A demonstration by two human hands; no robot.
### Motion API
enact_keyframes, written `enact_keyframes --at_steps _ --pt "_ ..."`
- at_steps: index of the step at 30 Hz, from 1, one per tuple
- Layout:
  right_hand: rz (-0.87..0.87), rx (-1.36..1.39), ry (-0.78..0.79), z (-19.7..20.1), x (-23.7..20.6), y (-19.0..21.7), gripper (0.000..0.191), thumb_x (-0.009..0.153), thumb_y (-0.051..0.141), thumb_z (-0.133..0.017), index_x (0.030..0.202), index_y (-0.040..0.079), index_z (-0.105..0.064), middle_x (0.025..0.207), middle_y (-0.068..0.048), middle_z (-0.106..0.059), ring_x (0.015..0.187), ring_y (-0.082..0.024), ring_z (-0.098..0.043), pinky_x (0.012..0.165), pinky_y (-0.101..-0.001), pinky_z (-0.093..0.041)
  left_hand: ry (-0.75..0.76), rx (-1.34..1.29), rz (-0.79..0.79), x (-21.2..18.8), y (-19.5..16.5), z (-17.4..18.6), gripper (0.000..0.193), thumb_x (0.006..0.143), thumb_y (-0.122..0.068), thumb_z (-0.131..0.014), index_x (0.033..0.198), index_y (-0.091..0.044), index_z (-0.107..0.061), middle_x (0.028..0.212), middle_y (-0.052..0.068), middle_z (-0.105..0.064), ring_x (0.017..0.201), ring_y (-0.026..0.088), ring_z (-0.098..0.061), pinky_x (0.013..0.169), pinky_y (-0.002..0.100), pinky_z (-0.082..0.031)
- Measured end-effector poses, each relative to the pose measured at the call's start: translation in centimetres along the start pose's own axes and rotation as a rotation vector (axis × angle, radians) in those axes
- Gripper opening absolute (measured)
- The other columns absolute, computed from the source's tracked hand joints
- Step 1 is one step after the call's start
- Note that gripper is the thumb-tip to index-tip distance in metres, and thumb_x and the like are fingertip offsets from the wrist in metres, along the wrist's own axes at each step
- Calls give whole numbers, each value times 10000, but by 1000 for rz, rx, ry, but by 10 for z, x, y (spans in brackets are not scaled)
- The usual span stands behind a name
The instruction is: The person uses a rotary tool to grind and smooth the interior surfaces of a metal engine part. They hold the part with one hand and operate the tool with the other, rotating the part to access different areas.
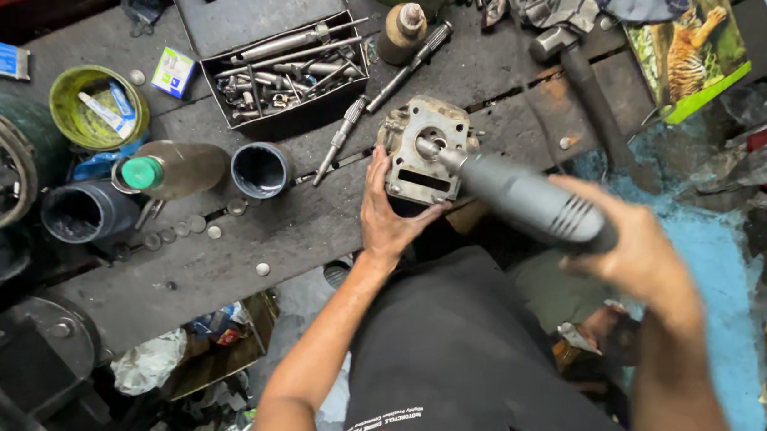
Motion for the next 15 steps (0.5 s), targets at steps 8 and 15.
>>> enact_keyframes --at_steps 8,15 --pt "44 -293 514 102 181 -40 488 511 31 -869 993 14 -799 873 -118 -778 795 -262 -754 757 -357 -581 -45 7 28 2 -10 -2 1115 633 -368 -1007 1504 -80 -373 1582 252 -438 1478 401 -470 1226 447 -435" --pt "70 -969 483 86 162 168 366 603 200 -824 930 39 -786 855 -130 -746 784 -282 -727 714 -385 -558 -57 53 26 -2 -14 -3 1122 634 -391 -998 1513 -84 -370 1592 219 -447 1469 378 -489 1205 437 -463"
Point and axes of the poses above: each hand's wrist, its own x-axis towards the middle knuckle, its own z-axis out of the back of the hand, y = z × x, the point moved 3 cm from there along x, towards the middle knuckle
